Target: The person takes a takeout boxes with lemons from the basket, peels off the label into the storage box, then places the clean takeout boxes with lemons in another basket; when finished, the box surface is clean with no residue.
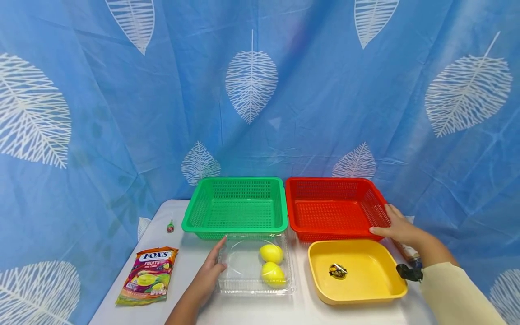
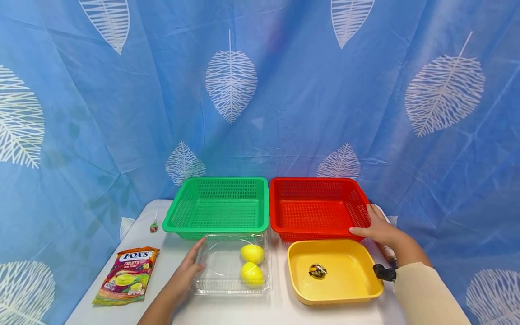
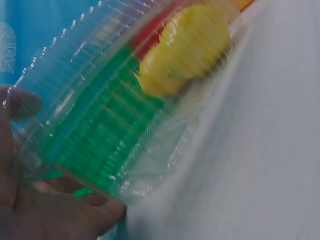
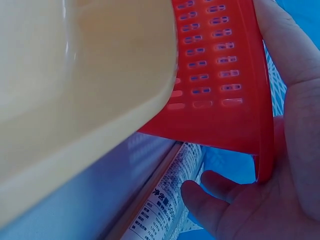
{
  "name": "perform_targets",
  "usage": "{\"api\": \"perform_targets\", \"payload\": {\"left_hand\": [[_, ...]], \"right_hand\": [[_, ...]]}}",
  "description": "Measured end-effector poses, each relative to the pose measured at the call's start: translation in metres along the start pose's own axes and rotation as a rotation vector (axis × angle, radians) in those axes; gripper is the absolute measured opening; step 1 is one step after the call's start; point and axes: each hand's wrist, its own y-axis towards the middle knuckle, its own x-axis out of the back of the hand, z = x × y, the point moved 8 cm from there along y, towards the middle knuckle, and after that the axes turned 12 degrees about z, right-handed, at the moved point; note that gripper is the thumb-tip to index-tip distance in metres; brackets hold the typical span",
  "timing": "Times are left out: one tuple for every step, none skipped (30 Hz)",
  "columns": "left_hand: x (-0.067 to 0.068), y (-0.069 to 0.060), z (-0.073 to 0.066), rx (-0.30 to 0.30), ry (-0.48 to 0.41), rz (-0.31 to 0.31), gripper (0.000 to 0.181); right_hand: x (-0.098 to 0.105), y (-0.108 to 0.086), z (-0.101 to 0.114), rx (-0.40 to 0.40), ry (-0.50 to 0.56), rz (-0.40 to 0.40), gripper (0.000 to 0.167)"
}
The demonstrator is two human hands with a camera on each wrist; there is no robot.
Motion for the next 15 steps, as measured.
{"api": "perform_targets", "payload": {"left_hand": [[0.000, -0.001, -0.001, 0.004, -0.003, -0.006, 0.083], [-0.001, -0.002, -0.002, 0.009, -0.004, -0.013, 0.082], [-0.001, -0.003, -0.002, 0.013, -0.003, -0.022, 0.080], [0.000, -0.005, -0.003, 0.018, -0.004, -0.032, 0.078], [0.000, -0.006, -0.004, 0.024, 0.000, -0.041, 0.075], [0.000, -0.007, -0.005, 0.033, 0.008, -0.051, 0.073], [0.000, -0.009, -0.005, 0.038, 0.016, -0.061, 0.070], [0.001, -0.010, -0.006, 0.041, 0.031, -0.071, 0.067], [0.001, -0.012, -0.006, 0.043, 0.042, -0.079, 0.065], [0.001, -0.013, -0.006, 0.043, 0.054, -0.084, 0.062], [0.001, -0.014, -0.007, 0.040, 0.070, -0.086, 0.060], [0.001, -0.016, -0.007, 0.037, 0.088, -0.089, 0.059], [0.000, -0.018, -0.008, 0.035, 0.100, -0.090, 0.058], [0.000, -0.019, -0.008, 0.035, 0.114, -0.093, 0.058], [0.000, -0.021, -0.009, 0.036, 0.122, -0.093, 0.057]], "right_hand": [[0.000, 0.000, 0.000, -0.001, 0.001, 0.002, 0.130], [0.000, -0.001, 0.000, -0.004, 0.000, 0.005, 0.130], [0.000, -0.001, 0.000, -0.004, -0.002, 0.006, 0.130], [0.000, -0.001, 0.000, -0.005, -0.007, 0.007, 0.129], [0.000, -0.001, 0.000, -0.004, -0.010, 0.009, 0.129], [0.000, -0.001, 0.000, -0.007, -0.009, 0.009, 0.129], [0.000, 0.000, 0.000, -0.009, -0.006, 0.011, 0.130], [0.000, 0.000, 0.000, -0.010, -0.003, 0.013, 0.130], [0.000, 0.000, -0.001, -0.008, 0.000, 0.015, 0.130], [-0.001, 0.000, -0.001, -0.009, 0.001, 0.018, 0.130], [-0.001, 0.000, -0.001, -0.011, 0.001, 0.021, 0.131], [-0.001, 0.001, -0.001, -0.013, 0.006, 0.022, 0.131], [-0.001, 0.001, -0.001, -0.011, 0.005, 0.023, 0.132], [0.000, 0.001, -0.001, -0.011, -0.001, 0.022, 0.132], [0.000, 0.001, -0.002, -0.013, -0.004, 0.023, 0.132]]}}
